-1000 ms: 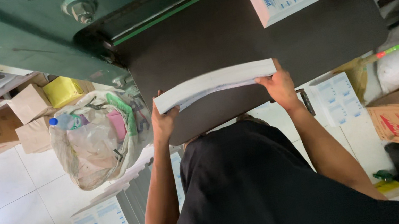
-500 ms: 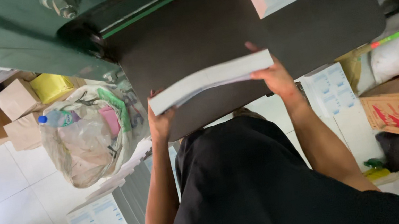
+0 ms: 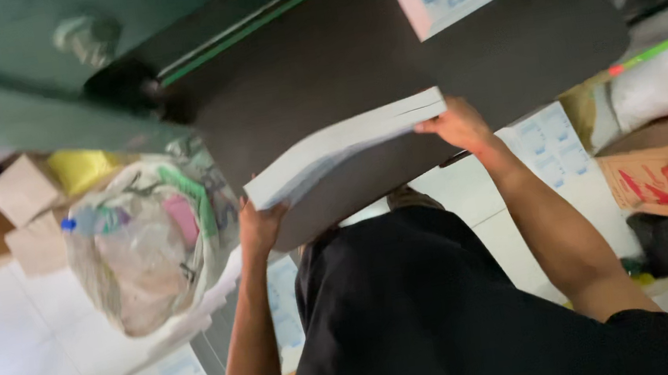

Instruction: The person repeatedly picks up stacks of white papers with blue printed patterns from a table, flips them over, and places them onto a growing pile on the floor. The person moves between the table and the floor to continue stacking the papers.

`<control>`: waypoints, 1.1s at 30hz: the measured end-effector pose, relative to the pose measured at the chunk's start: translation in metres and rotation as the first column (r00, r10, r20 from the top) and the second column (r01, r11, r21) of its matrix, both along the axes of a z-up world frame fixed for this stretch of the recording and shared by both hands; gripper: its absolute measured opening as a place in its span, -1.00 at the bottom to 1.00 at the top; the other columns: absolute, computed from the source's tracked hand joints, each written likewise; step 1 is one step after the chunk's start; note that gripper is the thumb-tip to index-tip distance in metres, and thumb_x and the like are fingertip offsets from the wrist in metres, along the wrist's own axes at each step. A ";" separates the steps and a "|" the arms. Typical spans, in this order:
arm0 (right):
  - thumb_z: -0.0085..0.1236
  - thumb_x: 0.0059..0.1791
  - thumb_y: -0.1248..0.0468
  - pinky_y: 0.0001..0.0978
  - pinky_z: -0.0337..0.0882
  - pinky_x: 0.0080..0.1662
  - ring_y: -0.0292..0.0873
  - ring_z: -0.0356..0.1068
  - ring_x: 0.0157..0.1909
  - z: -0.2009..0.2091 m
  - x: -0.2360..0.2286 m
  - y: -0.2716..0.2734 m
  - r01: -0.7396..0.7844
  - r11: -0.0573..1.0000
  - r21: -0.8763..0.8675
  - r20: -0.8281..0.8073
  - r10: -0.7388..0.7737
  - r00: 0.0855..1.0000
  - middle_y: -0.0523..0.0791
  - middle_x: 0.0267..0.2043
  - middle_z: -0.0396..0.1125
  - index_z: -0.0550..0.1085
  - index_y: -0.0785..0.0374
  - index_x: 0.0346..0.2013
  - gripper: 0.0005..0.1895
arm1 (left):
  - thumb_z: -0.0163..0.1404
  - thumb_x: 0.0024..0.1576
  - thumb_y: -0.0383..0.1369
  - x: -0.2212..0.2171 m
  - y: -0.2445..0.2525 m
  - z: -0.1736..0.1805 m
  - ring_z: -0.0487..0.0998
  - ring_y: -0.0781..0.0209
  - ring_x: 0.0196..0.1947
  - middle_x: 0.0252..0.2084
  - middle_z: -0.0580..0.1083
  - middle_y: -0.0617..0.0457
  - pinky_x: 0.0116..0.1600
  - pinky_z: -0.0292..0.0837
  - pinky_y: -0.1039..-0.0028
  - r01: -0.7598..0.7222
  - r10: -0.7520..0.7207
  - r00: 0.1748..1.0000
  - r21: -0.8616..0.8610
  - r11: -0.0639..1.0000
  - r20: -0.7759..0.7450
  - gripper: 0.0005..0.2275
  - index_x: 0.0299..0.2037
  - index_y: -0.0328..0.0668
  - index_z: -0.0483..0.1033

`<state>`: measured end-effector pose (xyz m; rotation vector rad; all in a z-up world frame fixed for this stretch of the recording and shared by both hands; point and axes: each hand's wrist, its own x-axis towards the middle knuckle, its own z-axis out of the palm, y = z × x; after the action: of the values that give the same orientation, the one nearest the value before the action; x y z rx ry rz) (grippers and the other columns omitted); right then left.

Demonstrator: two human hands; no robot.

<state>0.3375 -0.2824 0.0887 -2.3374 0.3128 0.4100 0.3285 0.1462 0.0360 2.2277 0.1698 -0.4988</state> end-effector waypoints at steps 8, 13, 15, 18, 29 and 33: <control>0.34 -0.06 0.01 0.07 0.41 0.15 0.27 0.33 0.28 0.022 -0.035 -0.073 0.278 0.920 0.276 -0.249 -0.211 0.945 0.22 0.22 0.35 0.37 0.43 0.27 -0.25 | 0.36 -0.02 -0.24 -0.022 -0.079 -0.003 0.63 -0.07 -0.09 -0.07 0.59 -0.21 -0.06 0.55 0.13 -0.261 0.116 0.922 -0.370 0.892 -0.370 -0.52 0.07 -0.29 0.58; 0.52 -0.23 0.03 -0.12 0.46 -0.03 0.22 0.31 0.27 -0.027 -0.031 -0.174 0.603 0.769 0.211 -0.320 -0.529 0.786 0.26 0.32 0.25 0.30 0.50 0.35 0.01 | 0.40 -0.12 -0.32 -0.023 -0.215 -0.032 0.59 -0.04 -0.41 -0.26 0.56 -0.16 -0.34 0.61 0.18 -0.637 0.267 0.689 -0.387 0.667 -0.674 -0.47 0.08 -0.27 0.56; 0.47 -0.17 -0.01 -0.07 0.45 0.01 0.24 0.29 0.29 -0.030 -0.009 -0.222 0.564 0.817 0.123 -0.308 -0.508 0.804 0.24 0.32 0.25 0.33 0.46 0.34 -0.06 | 0.38 -0.10 -0.30 -0.005 -0.272 -0.039 0.59 0.04 -0.44 -0.31 0.53 -0.12 -0.37 0.61 0.26 -0.573 0.210 0.731 -0.418 0.705 -0.649 -0.53 0.00 -0.29 0.56; 0.39 -0.16 -0.08 -0.12 0.27 0.18 0.12 0.21 0.36 -0.036 0.023 -0.291 0.487 0.870 -0.076 -0.323 -0.484 0.813 0.09 0.38 0.21 0.31 0.30 0.37 -0.08 | 0.31 -0.09 -0.28 0.025 -0.345 -0.035 0.44 -0.06 -0.03 0.04 0.39 -0.16 -0.04 0.51 0.19 -0.497 0.144 0.729 -0.373 0.784 -0.669 -0.37 0.17 -0.35 0.34; 0.40 -0.15 0.05 -0.29 0.29 0.11 -0.06 0.38 0.19 -0.026 0.057 -0.346 0.524 0.849 -0.062 -0.175 -0.526 0.832 -0.13 0.21 0.40 0.51 0.06 0.16 -0.40 | 0.26 -0.07 -0.34 0.073 -0.419 -0.028 0.60 -0.06 -0.04 0.07 0.56 -0.08 -0.17 0.61 0.27 -0.607 0.262 0.619 -0.240 0.757 -0.740 -0.51 0.11 -0.26 0.51; 0.24 0.18 0.16 -0.01 -0.06 0.50 0.11 -0.11 0.59 -0.061 -0.027 -0.281 0.656 0.691 0.303 0.428 -0.714 0.554 0.07 0.58 -0.11 -0.04 0.20 0.51 -0.22 | 0.18 0.06 -0.38 0.076 -0.422 -0.016 0.65 -0.06 -0.29 -0.23 0.61 -0.14 -0.18 0.69 0.19 -0.614 0.259 0.625 -0.260 0.746 -0.736 -0.72 -0.05 -0.33 0.59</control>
<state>0.3101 -0.5638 0.0276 -1.9036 0.8708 -0.5846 0.4049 -0.2756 0.0202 1.3304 0.8716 -0.9158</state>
